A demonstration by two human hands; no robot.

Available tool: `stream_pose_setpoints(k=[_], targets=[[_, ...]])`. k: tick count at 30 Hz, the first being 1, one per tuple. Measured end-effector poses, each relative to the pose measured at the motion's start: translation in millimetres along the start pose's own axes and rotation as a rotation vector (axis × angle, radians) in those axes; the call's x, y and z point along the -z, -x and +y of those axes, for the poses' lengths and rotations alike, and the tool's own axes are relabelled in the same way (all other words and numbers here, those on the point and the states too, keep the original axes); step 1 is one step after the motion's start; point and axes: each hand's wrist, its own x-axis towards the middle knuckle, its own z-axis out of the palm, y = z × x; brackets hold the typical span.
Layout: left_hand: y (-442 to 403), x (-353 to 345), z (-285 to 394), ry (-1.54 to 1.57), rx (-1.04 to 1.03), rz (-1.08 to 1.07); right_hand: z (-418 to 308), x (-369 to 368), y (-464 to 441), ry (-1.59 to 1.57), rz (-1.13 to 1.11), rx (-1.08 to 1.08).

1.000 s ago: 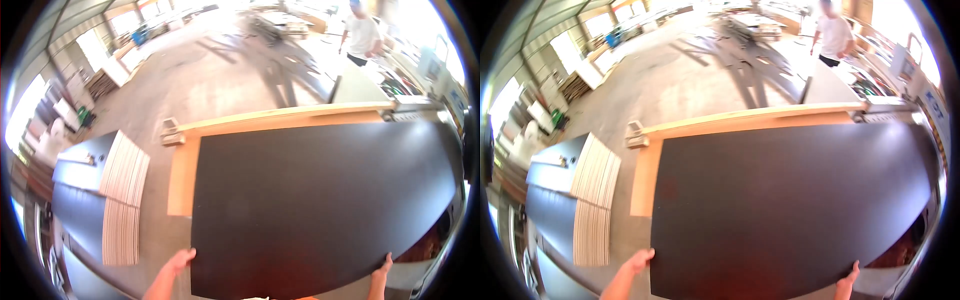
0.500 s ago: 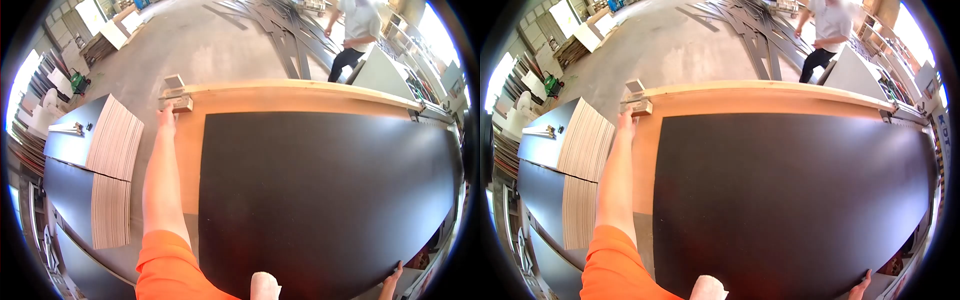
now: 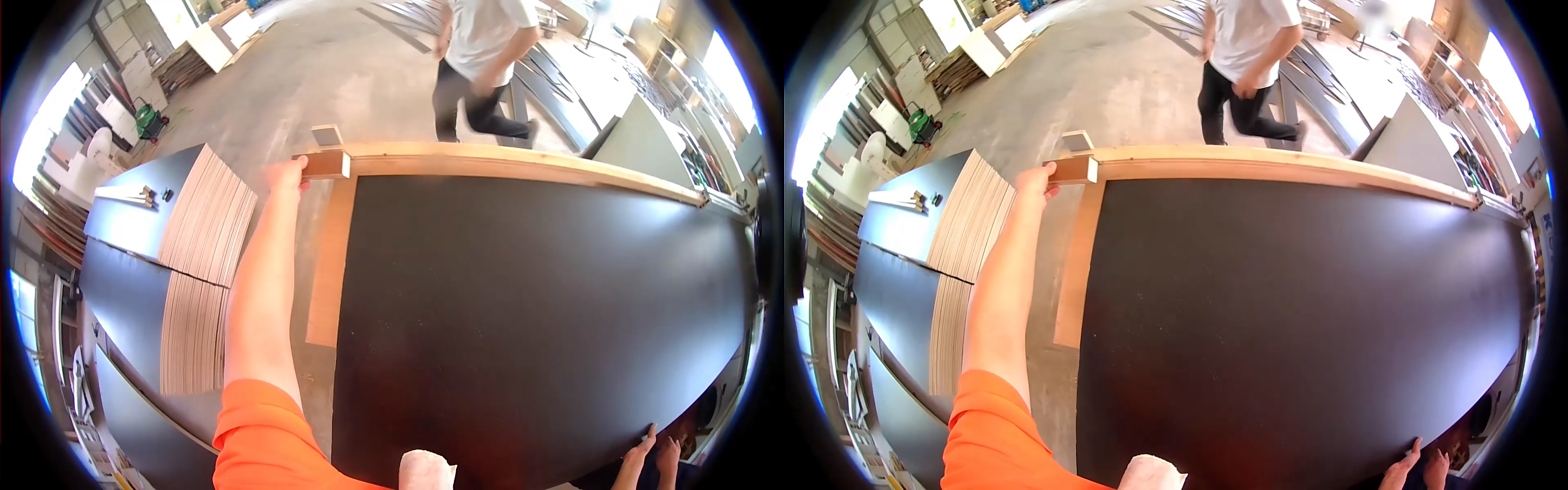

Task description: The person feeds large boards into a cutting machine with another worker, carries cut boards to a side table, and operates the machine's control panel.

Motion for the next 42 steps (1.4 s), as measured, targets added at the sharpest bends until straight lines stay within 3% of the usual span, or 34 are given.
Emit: stream_pose_setpoints(k=[9,12,17,21,24,26,28,32,33,34,36,37,38,40,41,42], targets=[[-6,10,-20,-0.055,-0.074,-0.086,17,-5,29,-0.080,-0.090,-0.096],[-8,12,-29,-0.089,-0.095,-0.045,26,-48,55,-0.195,-0.030,-0.084],[-6,22,-35,-0.504,-0.173,-0.019,34,-57,67,-0.034,0.059,-0.001],[48,48,-39,-0.614,-0.346,0.069,32,-50,70,0.118,0.128,0.100],[100,102,-71,-0.495,-0.355,-0.132,33,-36,66,0.226,0.162,0.168],[151,146,-102,-0.488,-0.422,-0.219,34,-30,52,0.077,0.064,0.074],[218,185,-123,-0.484,-0.349,-0.277,36,-19,32,-0.188,-0.073,-0.114],[331,223,-149,-0.587,-0.052,-0.371,38,1,14,-0.243,-0.177,-0.130],[343,224,-161,-0.504,-0.034,-0.306,41,-56,82,-0.272,-0.180,-0.128],[350,225,-174,-0.422,-0.017,-0.257,37,-53,78,-0.167,-0.072,-0.049],[341,234,-180,-0.522,0.053,-0.288,28,-30,47,-0.157,-0.261,0.055],[337,233,-181,-0.417,0.003,-0.335,18,-35,50,-0.181,-0.225,0.023],[338,226,-187,-0.331,-0.064,-0.240,9,-45,54,-0.148,-0.189,0.102],[333,226,-183,-0.188,-0.037,-0.391,-12,-49,45,-0.205,-0.158,0.126],[303,244,-211,-0.292,-0.149,-0.427,-16,-32,20,-0.236,-0.132,0.118],[349,230,-166,-0.557,-0.030,-0.213,-20,-32,10,-0.296,-0.153,0.079]])
